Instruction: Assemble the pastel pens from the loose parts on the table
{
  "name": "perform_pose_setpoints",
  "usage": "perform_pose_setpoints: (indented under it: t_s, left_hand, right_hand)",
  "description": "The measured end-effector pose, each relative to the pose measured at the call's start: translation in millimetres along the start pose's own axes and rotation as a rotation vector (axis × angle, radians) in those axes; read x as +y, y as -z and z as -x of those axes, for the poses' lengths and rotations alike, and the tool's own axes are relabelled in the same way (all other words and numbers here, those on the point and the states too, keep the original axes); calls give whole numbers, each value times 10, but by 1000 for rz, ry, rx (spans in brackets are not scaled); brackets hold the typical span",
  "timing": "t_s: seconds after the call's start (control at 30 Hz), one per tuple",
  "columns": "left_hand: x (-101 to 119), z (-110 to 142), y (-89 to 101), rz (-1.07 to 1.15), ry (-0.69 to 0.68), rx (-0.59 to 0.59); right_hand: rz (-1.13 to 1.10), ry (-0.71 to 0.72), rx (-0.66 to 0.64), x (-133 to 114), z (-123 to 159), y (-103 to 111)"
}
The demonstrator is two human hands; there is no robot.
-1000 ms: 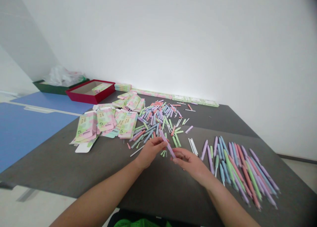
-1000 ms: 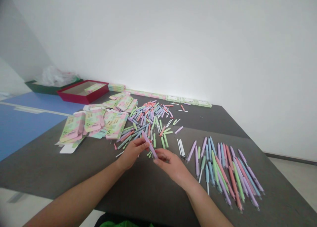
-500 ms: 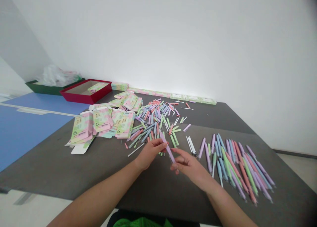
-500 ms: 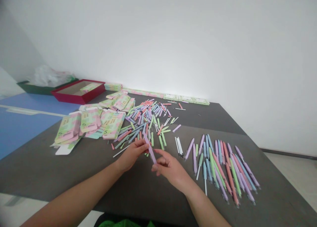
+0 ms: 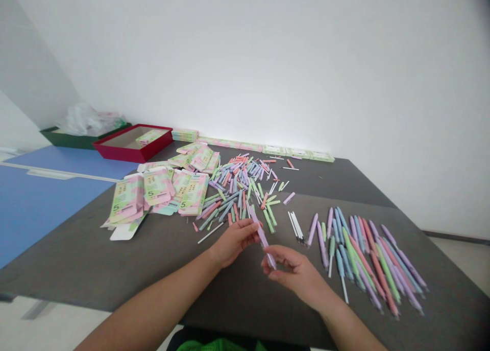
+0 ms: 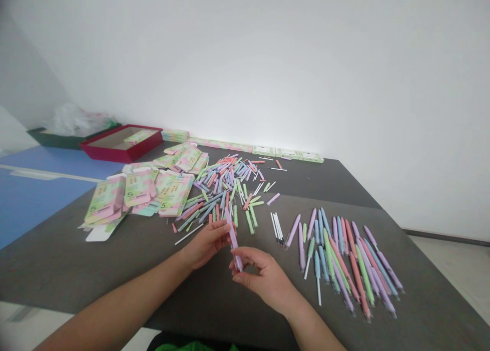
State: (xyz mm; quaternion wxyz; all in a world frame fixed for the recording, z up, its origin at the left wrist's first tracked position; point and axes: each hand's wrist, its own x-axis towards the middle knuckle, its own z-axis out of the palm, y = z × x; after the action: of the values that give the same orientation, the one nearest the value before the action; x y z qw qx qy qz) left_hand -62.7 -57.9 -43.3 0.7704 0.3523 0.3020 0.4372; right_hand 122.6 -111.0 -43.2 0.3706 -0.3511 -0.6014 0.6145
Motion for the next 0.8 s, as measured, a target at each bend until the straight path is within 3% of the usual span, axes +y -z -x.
perform_pose_setpoints:
  t_s: [0.13, 0.3, 0.5, 0.8]
  left_hand:
    - [-5, 4, -6, 35, 13, -10]
    - [2, 14, -4, 55, 57, -37]
    - [32, 42, -17, 6, 20, -55]
    - [36, 21, 2, -18, -3, -26]
  right_hand:
    - [-2, 67, -51, -32, 13, 13]
    - [121, 91, 16, 22, -37, -2]
    - [178, 163, -51, 8, -18, -48]
    - [200, 105, -5, 15, -18, 6]
